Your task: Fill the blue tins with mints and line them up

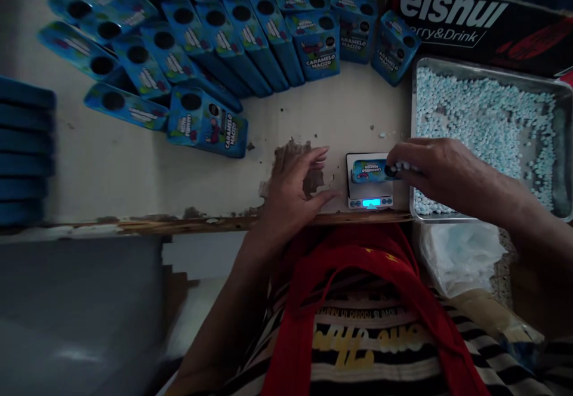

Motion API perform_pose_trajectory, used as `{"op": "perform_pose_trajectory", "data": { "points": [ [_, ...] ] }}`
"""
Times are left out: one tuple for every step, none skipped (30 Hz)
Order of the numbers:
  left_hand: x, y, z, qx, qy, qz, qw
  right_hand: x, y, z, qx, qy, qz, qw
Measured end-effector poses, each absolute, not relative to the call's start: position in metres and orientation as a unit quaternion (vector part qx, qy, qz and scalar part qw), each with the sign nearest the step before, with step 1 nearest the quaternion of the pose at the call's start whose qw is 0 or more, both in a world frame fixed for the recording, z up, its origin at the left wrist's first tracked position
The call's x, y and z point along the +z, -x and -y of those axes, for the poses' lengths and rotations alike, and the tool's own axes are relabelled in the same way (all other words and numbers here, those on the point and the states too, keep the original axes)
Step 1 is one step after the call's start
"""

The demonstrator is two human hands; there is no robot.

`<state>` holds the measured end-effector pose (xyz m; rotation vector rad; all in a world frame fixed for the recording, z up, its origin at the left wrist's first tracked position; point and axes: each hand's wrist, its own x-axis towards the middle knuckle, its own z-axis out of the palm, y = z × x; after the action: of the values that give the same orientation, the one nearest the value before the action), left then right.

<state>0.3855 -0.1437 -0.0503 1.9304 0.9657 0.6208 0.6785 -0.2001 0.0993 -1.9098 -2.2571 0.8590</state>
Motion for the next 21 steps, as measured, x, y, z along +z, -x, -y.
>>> {"op": "perform_pose_trajectory", "data": {
  "points": [
    [-0.050, -0.384, 0.143, 0.247, -0.773, -0.390, 0.435, 0.100, -0.677, 0.199, 0.273, 0.619, 0.736, 0.027],
    [-0.050, -0.383, 0.143, 0.245, -0.771, -0.393, 0.436, 0.100, -0.677, 0.198, 0.269, 0.618, 0.738, 0.028],
    [-0.049, -0.382, 0.143, 0.243, -0.771, -0.394, 0.438, 0.100, -0.677, 0.197, 0.269, 0.618, 0.738, 0.036],
    [-0.049, -0.381, 0.142, 0.243, -0.770, -0.393, 0.439, 0.100, -0.678, 0.195, 0.276, 0.620, 0.733, 0.051],
    [-0.048, -0.379, 0.142, 0.243, -0.770, -0.392, 0.441, 0.099, -0.680, 0.194, 0.291, 0.624, 0.722, 0.072],
    [-0.048, -0.378, 0.141, 0.246, -0.770, -0.390, 0.442, 0.098, -0.683, 0.194, 0.317, 0.628, 0.704, 0.099],
    [-0.048, -0.377, 0.141, 0.249, -0.769, -0.388, 0.442, 0.097, -0.687, 0.194, 0.352, 0.632, 0.678, 0.131],
    [-0.049, -0.375, 0.141, 0.254, -0.769, -0.387, 0.441, 0.097, -0.692, 0.196, 0.394, 0.635, 0.643, 0.169],
    [-0.050, -0.374, 0.140, 0.258, -0.769, -0.386, 0.440, 0.096, -0.697, 0.199, 0.438, 0.634, 0.602, 0.210],
    [-0.051, -0.373, 0.140, 0.263, -0.768, -0.385, 0.439, 0.095, -0.703, 0.203, 0.481, 0.627, 0.557, 0.255],
    [-0.051, -0.372, 0.140, 0.265, -0.769, -0.383, 0.438, 0.095, -0.710, 0.208, 0.518, 0.615, 0.513, 0.301],
    [-0.052, -0.372, 0.140, 0.267, -0.769, -0.382, 0.438, 0.093, -0.717, 0.215, 0.544, 0.601, 0.473, 0.344],
    [-0.052, -0.372, 0.140, 0.269, -0.769, -0.380, 0.437, 0.092, -0.724, 0.223, 0.559, 0.590, 0.440, 0.380],
    [-0.052, -0.373, 0.141, 0.273, -0.770, -0.377, 0.436, 0.090, -0.731, 0.231, 0.565, 0.584, 0.416, 0.408],
    [-0.050, -0.375, 0.141, 0.279, -0.772, -0.373, 0.433, 0.087, -0.738, 0.239, 0.564, 0.584, 0.398, 0.426],
    [-0.049, -0.377, 0.141, 0.285, -0.774, -0.369, 0.427, 0.084, -0.745, 0.247, 0.558, 0.592, 0.384, 0.437],
    [-0.046, -0.379, 0.142, 0.292, -0.777, -0.366, 0.420, 0.081, -0.752, 0.255, 0.550, 0.603, 0.373, 0.441],
    [-0.044, -0.381, 0.142, 0.298, -0.780, -0.364, 0.413, 0.077, -0.758, 0.262, 0.543, 0.615, 0.364, 0.442],
    [-0.041, -0.384, 0.143, 0.300, -0.783, -0.365, 0.404, 0.074, -0.763, 0.268, 0.536, 0.626, 0.356, 0.440],
    [-0.038, -0.386, 0.143, 0.299, -0.786, -0.368, 0.397, 0.071, -0.768, 0.273, 0.531, 0.635, 0.349, 0.439],
    [-0.035, -0.389, 0.144, 0.296, -0.788, -0.371, 0.392, 0.069, -0.772, 0.277, 0.527, 0.643, 0.343, 0.438]
  ]
}}
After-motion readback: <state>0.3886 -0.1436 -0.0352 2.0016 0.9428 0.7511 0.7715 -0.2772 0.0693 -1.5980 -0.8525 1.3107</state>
